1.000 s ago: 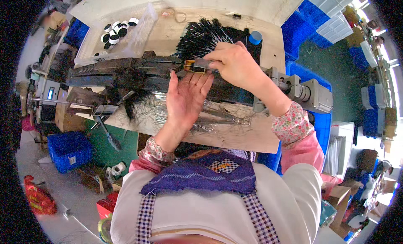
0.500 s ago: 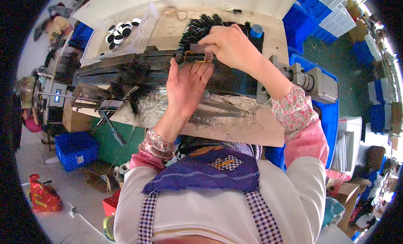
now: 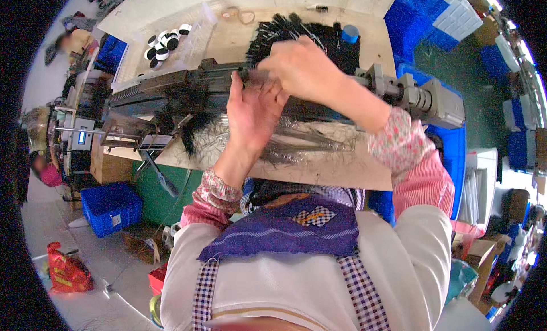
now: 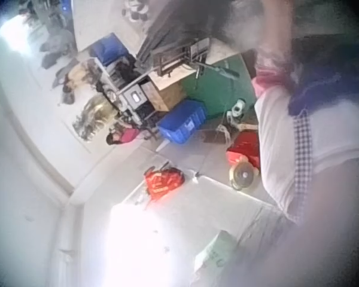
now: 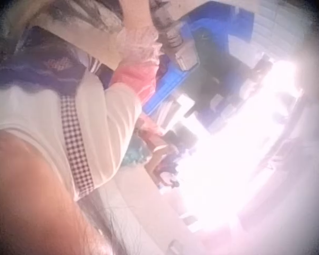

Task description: Assembling small components into a larger unit using a specialized jig and manual dexterity.

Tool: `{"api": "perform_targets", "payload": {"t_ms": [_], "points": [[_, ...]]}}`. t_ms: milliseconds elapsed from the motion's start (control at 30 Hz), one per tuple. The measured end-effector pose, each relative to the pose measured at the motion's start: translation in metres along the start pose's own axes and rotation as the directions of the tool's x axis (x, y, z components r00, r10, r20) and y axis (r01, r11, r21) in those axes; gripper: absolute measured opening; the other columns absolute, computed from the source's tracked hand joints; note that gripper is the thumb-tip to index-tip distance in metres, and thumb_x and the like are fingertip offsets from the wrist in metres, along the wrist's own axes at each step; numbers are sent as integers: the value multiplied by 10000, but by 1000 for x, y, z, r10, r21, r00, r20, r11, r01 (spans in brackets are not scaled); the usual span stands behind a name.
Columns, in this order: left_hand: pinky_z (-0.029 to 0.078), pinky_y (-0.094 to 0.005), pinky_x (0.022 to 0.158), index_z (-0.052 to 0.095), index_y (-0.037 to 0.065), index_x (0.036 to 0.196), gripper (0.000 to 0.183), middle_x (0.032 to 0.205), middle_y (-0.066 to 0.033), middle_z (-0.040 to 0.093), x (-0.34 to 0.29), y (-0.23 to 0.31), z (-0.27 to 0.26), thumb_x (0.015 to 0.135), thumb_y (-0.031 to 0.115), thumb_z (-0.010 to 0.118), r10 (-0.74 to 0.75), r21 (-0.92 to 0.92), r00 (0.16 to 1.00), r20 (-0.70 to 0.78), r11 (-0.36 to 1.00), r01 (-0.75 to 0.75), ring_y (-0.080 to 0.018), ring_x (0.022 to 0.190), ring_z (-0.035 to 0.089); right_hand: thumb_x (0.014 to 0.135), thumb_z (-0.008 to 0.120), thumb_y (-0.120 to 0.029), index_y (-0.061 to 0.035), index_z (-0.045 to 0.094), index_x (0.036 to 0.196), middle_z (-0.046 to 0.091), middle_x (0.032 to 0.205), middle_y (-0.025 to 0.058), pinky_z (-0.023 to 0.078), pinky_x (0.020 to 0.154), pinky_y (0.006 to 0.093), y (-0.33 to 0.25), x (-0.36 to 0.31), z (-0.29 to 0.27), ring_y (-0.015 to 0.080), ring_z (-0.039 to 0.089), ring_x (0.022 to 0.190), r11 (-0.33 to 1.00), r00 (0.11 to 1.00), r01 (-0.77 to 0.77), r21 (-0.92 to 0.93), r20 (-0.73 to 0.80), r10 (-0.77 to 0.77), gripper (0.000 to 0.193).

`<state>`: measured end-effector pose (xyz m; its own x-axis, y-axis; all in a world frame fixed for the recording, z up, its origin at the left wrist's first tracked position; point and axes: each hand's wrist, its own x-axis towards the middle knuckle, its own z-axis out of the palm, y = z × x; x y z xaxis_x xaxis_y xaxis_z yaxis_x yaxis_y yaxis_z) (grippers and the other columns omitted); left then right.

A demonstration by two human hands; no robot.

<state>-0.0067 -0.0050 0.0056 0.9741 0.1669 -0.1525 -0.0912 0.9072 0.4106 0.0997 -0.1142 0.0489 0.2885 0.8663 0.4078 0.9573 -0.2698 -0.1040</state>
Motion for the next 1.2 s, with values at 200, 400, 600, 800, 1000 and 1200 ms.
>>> {"api": "perform_targets", "payload": {"t_ms": [200,400,600,800,1000,1200], "points": [[288,-423,1082,470,3,960,542,1028,-114,507,-8,6,2,959,534,360,40,-74,999,-13,996,-41,-280,1140,457,860,547,-167,-24,572,964,632,700,183,512,577,466,-12,1,-30,385,632,675,966,955,-231,114,-162,247,179],[322,-415,1047,484,16,969,537,1062,-129,526,-4,9,-2,943,545,398,5,-23,999,-38,1000,-6,-276,1113,469,768,561,-107,0,597,884,660,742,175,537,565,443,-32,0,-6,333,674,691,971,968,-217,-99,104,227,162],[284,-417,1096,451,-70,1192,562,1250,-179,489,-3,12,10,975,446,394,-21,40,998,-51,999,23,-304,1231,417,768,558,-77,39,544,921,623,644,171,504,502,403,-31,-6,-8,356,644,617,985,986,-102,-142,119,119,192],[349,-405,1053,518,29,1102,304,1113,-99,569,-7,-11,-7,969,299,478,45,172,995,-84,985,-30,-235,1114,512,803,592,-98,-20,514,994,614,892,175,490,689,458,-47,-102,-6,380,616,827,896,932,-358,261,163,325,221],[358,-434,1074,521,27,1140,280,1164,-136,553,-1,-67,-25,925,204,555,-80,101,968,-239,989,106,-298,1182,489,780,609,-68,-67,525,1077,615,982,158,490,718,453,-44,-227,33,382,603,858,740,756,-648,180,272,596,309],[392,-529,1026,408,-67,1314,487,1337,-239,464,-84,-18,-27,963,269,409,-117,476,971,211,880,2,-376,1266,431,733,590,2,-48,497,1014,589,910,158,478,682,445,-33,-247,46,387,592,817,805,816,-566,179,258,516,300]]}}
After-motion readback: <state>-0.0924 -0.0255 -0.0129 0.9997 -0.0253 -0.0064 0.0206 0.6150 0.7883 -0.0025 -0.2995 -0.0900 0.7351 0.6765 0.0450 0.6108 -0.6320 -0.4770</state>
